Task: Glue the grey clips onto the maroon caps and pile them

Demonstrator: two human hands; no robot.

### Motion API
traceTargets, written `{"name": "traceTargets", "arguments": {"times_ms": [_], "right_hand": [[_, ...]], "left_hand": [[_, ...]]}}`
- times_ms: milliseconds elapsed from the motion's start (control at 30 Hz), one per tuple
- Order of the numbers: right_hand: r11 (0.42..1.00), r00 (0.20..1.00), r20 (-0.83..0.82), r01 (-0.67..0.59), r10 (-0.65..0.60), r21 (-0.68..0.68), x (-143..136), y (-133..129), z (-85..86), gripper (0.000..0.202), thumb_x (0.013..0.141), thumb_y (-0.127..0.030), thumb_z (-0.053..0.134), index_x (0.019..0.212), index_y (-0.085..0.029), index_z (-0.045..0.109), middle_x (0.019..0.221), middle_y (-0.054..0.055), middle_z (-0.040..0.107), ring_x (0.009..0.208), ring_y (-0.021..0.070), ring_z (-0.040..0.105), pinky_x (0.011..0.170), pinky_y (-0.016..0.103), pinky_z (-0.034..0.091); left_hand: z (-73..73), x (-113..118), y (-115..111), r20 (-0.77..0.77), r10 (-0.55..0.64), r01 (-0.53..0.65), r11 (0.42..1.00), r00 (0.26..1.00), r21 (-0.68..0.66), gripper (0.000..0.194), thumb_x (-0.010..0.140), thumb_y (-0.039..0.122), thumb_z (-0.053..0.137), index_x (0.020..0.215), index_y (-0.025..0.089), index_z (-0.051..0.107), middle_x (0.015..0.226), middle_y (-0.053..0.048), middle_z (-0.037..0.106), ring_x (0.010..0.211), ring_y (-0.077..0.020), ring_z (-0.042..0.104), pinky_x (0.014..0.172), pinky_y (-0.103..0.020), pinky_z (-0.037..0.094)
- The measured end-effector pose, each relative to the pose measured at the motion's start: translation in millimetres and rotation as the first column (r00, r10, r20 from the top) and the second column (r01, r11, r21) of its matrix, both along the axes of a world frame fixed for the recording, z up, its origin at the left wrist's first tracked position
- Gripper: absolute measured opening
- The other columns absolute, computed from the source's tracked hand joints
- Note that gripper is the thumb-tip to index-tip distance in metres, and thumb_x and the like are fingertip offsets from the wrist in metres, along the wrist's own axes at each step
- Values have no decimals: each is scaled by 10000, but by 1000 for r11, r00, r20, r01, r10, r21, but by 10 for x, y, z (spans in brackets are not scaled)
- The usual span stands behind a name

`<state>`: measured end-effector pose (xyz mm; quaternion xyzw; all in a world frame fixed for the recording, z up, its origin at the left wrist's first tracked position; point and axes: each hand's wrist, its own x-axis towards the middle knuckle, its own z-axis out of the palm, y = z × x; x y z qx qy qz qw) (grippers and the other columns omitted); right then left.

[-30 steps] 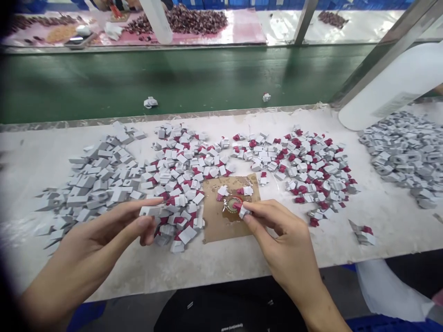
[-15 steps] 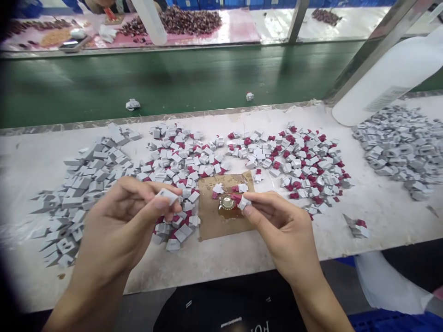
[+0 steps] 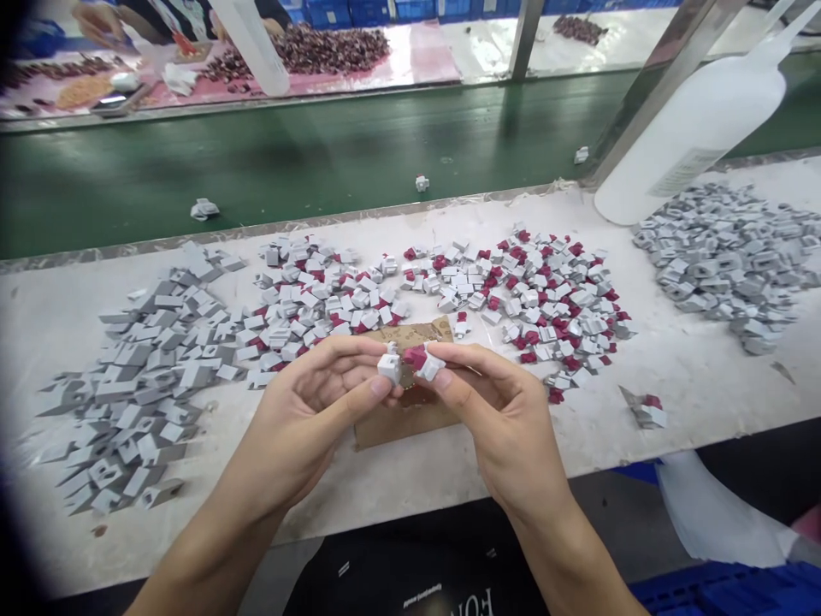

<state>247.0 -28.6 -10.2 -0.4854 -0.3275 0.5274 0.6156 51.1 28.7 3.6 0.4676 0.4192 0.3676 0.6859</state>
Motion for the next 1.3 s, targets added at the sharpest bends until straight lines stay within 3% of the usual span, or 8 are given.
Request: {"name": "traceTargets", "arguments": {"times_ms": [133,300,567,767,900,1000,1100,1300], "right_hand": [[999,1000,21,-17,16,29,-12,-15,-37,136,1062,-363,917,1179,-411,967,1245,19,937,1138,274,917,975,406,799],[1000,985,175,-18,14,20,3,-39,-26,162,1053,-322,913,1185,-396,972,1169,27,932,1104,272,915,970,399,795],[986,971,203,-142,122,84,62,164,228,162,1029,-226,902,1113,-340,981,1015,30,905,961,216,883,832,302,753],[954,963,127,-258,240,153,-31,323,484,232,1038,-159,896,1157,-339,981,1121,35,929,1073,192,878,961,283,736],[946,951,138,-296,278,135,-37,355,595,224,1041,-177,899,1131,-364,984,1096,35,926,1051,193,872,936,284,737],[929,921,177,-363,346,74,9,371,643,231,1042,-198,900,1137,-392,984,1017,20,891,973,171,855,841,237,714],[915,882,269,-404,387,12,41,392,687,235,1054,-234,891,1177,-413,981,975,18,855,909,155,817,752,204,670],[891,844,319,-454,432,-7,42,527,731,184,1094,-328,849,1217,-384,973,1074,47,887,964,188,856,795,258,713]], "left_hand": [[-26,39,1,1,-14,14,1000,1000,27,160,1023,362,944,1170,315,901,1055,-31,916,987,-234,896,974,-349,754],[-9,54,12,-46,-32,34,998,998,49,150,1006,375,948,1134,304,914,1083,-54,921,989,-276,910,951,-400,777],[197,-21,86,-74,-31,42,988,997,150,110,995,305,956,1103,317,939,1148,-58,913,1017,-271,902,940,-376,784],[280,-148,173,160,-47,40,998,986,41,119,998,234,970,1105,281,951,1034,-38,898,941,-169,866,852,-207,715],[349,-200,226,248,-77,67,997,966,48,189,937,137,1001,1069,264,957,994,-25,884,893,-133,842,816,-171,682],[447,-275,280,145,-117,100,988,982,121,238,863,82,1031,1023,243,960,970,-34,860,872,-136,810,782,-182,670],[523,-341,337,17,-152,147,974,988,170,173,897,121,1010,1014,235,952,957,-39,843,852,-139,780,758,-207,656],[533,-390,450,-100,-162,179,967,982,181,90,961,235,961,1027,220,900,975,-42,844,838,-164,785,752,-273,654]]}}
